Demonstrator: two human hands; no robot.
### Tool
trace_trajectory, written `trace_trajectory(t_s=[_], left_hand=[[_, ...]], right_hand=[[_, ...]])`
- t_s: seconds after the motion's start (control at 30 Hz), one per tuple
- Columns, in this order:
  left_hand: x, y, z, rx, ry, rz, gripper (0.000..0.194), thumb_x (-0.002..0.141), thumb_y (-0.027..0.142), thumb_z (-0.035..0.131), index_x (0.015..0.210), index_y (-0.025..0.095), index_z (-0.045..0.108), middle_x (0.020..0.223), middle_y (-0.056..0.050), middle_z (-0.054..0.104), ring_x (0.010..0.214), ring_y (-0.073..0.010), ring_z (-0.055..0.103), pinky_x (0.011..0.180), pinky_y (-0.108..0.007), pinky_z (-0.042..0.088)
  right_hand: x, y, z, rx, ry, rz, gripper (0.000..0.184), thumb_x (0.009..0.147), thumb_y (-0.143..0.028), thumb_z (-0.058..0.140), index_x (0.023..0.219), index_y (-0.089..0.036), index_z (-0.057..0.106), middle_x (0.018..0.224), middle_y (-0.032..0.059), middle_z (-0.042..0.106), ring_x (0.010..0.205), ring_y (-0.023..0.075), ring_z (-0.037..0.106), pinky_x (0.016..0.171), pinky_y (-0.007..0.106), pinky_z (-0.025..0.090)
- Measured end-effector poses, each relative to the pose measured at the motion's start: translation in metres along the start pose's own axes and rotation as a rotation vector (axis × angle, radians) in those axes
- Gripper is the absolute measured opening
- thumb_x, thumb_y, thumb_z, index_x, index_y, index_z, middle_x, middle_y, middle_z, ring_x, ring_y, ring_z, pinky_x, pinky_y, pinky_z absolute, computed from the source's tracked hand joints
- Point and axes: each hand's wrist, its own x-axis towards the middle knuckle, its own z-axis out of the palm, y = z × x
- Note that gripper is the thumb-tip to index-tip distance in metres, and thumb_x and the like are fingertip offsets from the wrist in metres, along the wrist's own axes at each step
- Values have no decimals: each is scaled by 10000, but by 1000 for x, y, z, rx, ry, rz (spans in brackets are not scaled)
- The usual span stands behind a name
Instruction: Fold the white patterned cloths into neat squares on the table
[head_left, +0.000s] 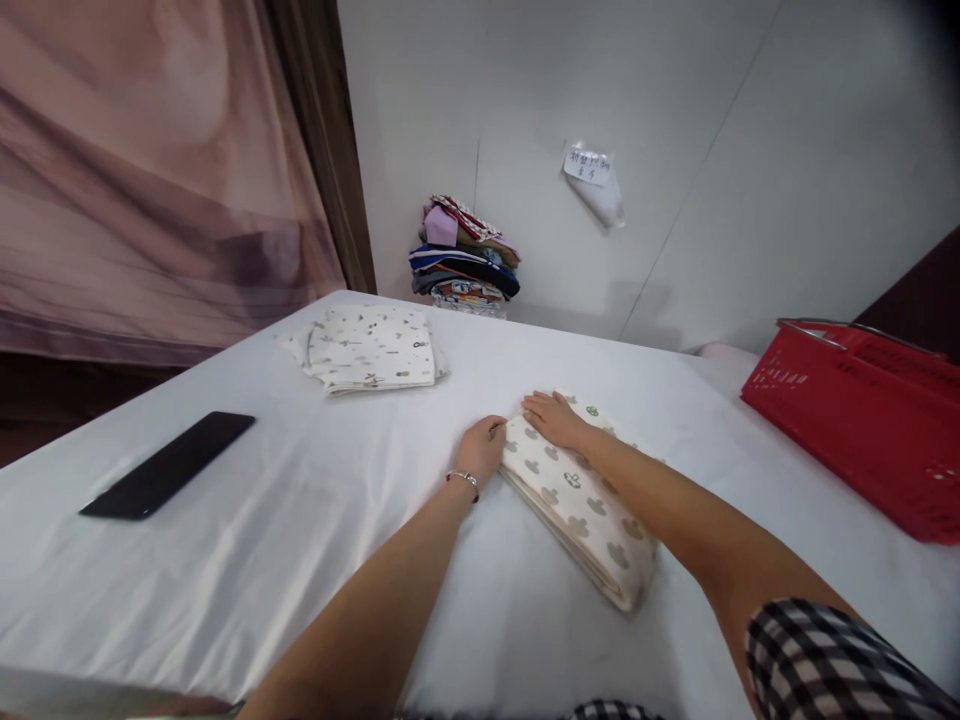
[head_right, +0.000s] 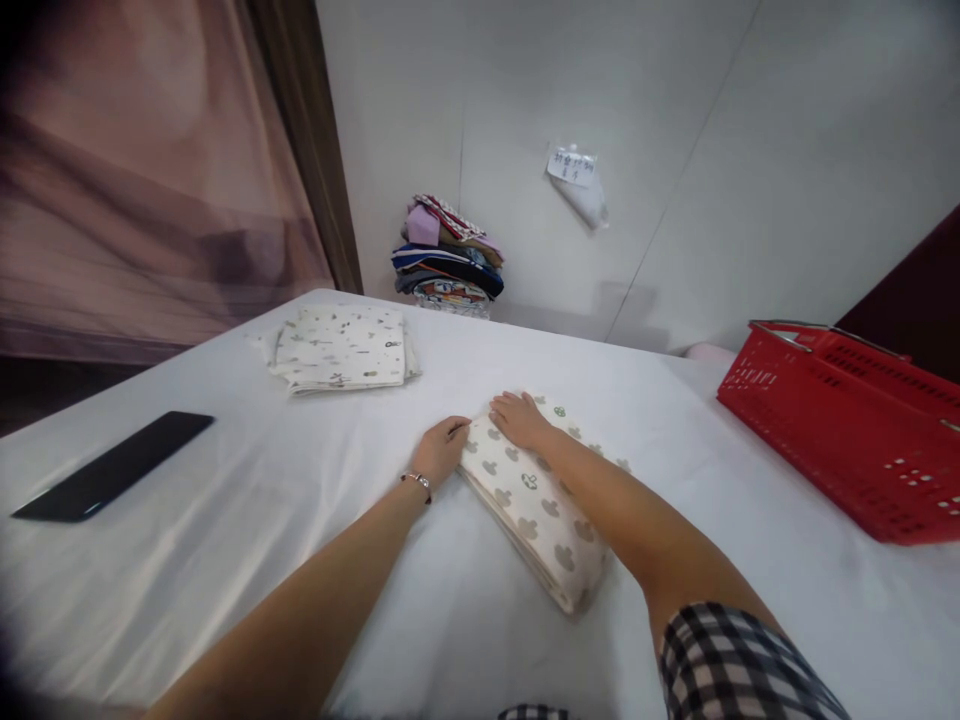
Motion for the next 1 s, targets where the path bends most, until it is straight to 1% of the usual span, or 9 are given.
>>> trace_trajectory(t_s=[0.13, 0.37, 0.5, 0.57, 0.7, 0.77, 0.83, 0.93, 1.0], left_hand=[[-1, 0, 0, 51, -9, 7, 243, 831, 259, 444, 966, 214, 641, 937, -20, 681, 863, -161, 608, 812, -272, 459], [-2, -2, 3, 45, -18, 9, 337, 820, 383, 510, 1099, 213, 592, 1113, -44, 633, 1001, -180, 578, 893, -293, 438], [-2, -1, 3, 82, 2, 32, 338, 795, 338, 537, 1092, 189, 597, 1100, -57, 629, 1005, -189, 566, 924, -317, 421], [-2, -2, 4, 65, 4, 45, 332, 790, 315, 540, 1094, 194, 596, 1087, -52, 630, 993, -182, 568, 913, -313, 428], [0, -4, 5, -9, 4, 56, 334, 787, 289, 538, 1107, 209, 589, 1080, -41, 631, 984, -168, 573, 881, -289, 442], [0, -6, 5, -46, 0, 53, 326, 792, 300, 533, 1104, 221, 589, 1075, -31, 635, 975, -163, 578, 860, -278, 449], [1, -6, 5, -46, -13, 37, 293, 800, 319, 521, 1067, 230, 605, 1044, -20, 648, 931, -160, 592, 828, -275, 458], [0, -4, 4, 23, -29, 2, 243, 813, 325, 499, 989, 226, 634, 982, -20, 663, 868, -164, 599, 805, -284, 460], [0, -3, 4, 72, -22, 4, 235, 822, 310, 484, 973, 219, 640, 976, -28, 661, 885, -168, 592, 832, -290, 450]], right_hand=[[-6, -5, 0, 5, 59, -16, 441, 927, -364, 288, 1303, -188, 436, 1412, 95, 366, 1337, 240, 226, 1057, 501, 155], [-4, -5, -5, 30, 29, -129, 360, 906, -311, 366, 1222, -216, 509, 1269, 87, 529, 1276, 219, 343, 1057, 491, 142], [1, 0, -13, -12, 27, -214, 357, 887, -332, 418, 1191, -191, 542, 1234, 119, 533, 1210, 227, 404, 1049, 467, 154], [1, 0, -17, -9, 33, -243, 337, 877, -339, 440, 1152, -191, 567, 1159, 113, 568, 1133, 223, 459, 1036, 463, 166], [0, -3, -25, 7, 32, -288, 258, 865, -345, 454, 976, -189, 626, 982, 82, 613, 993, 206, 510, 969, 410, 249], [0, -4, -30, 22, 14, -296, 249, 867, -349, 443, 899, -182, 625, 931, 75, 616, 954, 199, 515, 927, 376, 281], [2, -5, -32, 35, -9, -278, 250, 871, -351, 431, 851, -179, 612, 896, 66, 618, 934, 194, 517, 930, 373, 271], [6, -7, -29, 47, -41, -237, 265, 882, -360, 411, 841, -179, 601, 899, 62, 624, 942, 198, 522, 966, 398, 234], [8, -9, -24, 49, -64, -209, 281, 892, -366, 390, 867, -184, 603, 932, 65, 629, 960, 204, 526, 976, 414, 225]])
